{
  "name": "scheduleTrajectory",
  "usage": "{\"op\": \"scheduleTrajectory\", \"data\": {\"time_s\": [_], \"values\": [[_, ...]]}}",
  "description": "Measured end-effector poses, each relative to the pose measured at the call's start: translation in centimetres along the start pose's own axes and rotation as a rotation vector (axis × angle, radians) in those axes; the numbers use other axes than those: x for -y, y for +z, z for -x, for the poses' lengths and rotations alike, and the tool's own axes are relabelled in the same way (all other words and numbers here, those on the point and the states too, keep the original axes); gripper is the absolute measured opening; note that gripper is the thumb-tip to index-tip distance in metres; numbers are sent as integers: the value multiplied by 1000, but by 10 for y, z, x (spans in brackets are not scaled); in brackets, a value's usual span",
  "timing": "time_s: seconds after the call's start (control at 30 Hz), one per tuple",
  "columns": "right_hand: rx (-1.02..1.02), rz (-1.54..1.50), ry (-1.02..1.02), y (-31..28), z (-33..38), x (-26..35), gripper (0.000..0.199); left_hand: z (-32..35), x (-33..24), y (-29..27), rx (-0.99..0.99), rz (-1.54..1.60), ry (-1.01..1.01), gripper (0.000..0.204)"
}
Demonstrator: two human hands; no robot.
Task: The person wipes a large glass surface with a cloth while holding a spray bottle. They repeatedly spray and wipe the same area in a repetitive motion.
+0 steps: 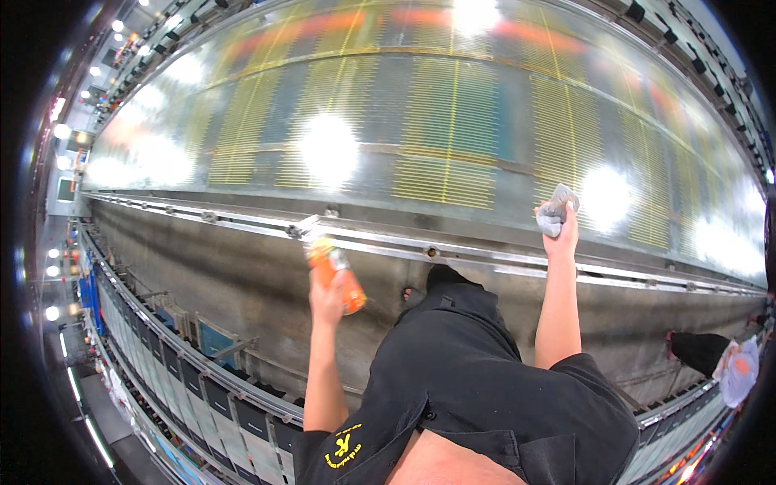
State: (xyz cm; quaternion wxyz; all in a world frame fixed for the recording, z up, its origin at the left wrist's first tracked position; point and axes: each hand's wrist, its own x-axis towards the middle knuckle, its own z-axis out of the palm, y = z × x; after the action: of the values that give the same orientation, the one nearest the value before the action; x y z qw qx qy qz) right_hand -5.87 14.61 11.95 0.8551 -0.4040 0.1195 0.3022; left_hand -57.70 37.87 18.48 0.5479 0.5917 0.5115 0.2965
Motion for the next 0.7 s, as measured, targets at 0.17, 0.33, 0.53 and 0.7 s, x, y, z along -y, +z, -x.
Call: {"op": "scheduleTrajectory", "data": {"time_s": [0.17, 0.33, 0.53, 0.7], "values": [[13, -35, 23, 98, -36, -40, 36, -91, -114, 95, 562, -527, -214, 68], [35, 46, -59, 144, -61, -32, 41, -139, -158, 158, 764, -950, -129, 77], [-49, 9, -55, 110, -86, -19, 32, -182, -188, 193, 722, -985, -84, 73], [-170, -78, -54, 68, -71, -37, 33, -196, -186, 183, 757, -1029, 9, 75]]}}
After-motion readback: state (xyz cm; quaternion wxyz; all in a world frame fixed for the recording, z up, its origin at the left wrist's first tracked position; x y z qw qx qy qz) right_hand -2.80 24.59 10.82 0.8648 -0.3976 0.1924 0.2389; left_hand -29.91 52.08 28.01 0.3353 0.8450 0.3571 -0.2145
